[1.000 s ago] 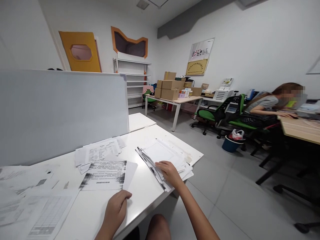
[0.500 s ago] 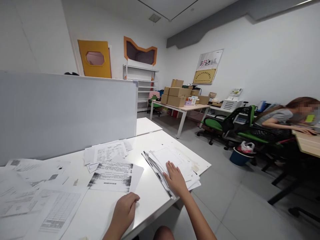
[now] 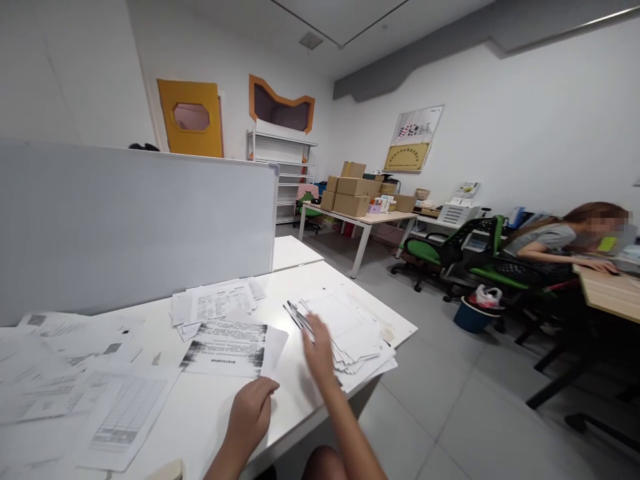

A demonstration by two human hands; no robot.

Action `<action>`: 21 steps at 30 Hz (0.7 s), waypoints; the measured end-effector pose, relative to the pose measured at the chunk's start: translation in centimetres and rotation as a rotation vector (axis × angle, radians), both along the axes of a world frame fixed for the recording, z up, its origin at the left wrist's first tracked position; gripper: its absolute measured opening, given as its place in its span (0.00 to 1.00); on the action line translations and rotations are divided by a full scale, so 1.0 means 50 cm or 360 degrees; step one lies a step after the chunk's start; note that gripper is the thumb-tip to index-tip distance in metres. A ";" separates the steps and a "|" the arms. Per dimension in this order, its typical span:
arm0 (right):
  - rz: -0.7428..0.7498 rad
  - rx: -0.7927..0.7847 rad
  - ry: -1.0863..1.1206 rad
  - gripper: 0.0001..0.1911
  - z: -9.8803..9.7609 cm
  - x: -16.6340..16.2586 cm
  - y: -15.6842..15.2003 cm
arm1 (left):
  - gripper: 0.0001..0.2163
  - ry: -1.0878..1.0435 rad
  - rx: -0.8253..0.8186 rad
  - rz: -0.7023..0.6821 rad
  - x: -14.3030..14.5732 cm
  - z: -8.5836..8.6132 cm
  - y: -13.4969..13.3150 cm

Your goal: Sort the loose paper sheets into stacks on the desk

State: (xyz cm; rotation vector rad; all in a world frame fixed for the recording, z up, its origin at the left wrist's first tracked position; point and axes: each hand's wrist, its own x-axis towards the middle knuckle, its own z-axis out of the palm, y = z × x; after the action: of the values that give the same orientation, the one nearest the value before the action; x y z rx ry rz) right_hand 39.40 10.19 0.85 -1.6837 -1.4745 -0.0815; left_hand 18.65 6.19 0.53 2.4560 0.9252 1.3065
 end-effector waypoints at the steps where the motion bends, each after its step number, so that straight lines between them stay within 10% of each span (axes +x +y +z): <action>1: 0.0195 -0.0058 -0.0054 0.25 0.000 -0.050 0.011 | 0.15 -0.0036 0.0011 0.0022 -0.003 0.001 -0.001; 7: 0.0728 -0.0759 -0.0422 0.31 -0.020 -0.219 0.048 | 0.13 -0.0182 -0.0152 0.0356 -0.009 0.013 0.007; 21: 0.0410 -0.0546 -0.0094 0.25 -0.022 -0.229 -0.010 | 0.12 -0.0572 -0.0578 0.0492 -0.017 0.013 -0.002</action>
State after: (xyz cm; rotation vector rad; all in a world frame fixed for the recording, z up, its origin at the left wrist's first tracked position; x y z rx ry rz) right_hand 27.96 9.70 -0.27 -1.7495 -1.8168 0.2787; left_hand 17.82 6.11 1.20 1.7852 1.3366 1.4551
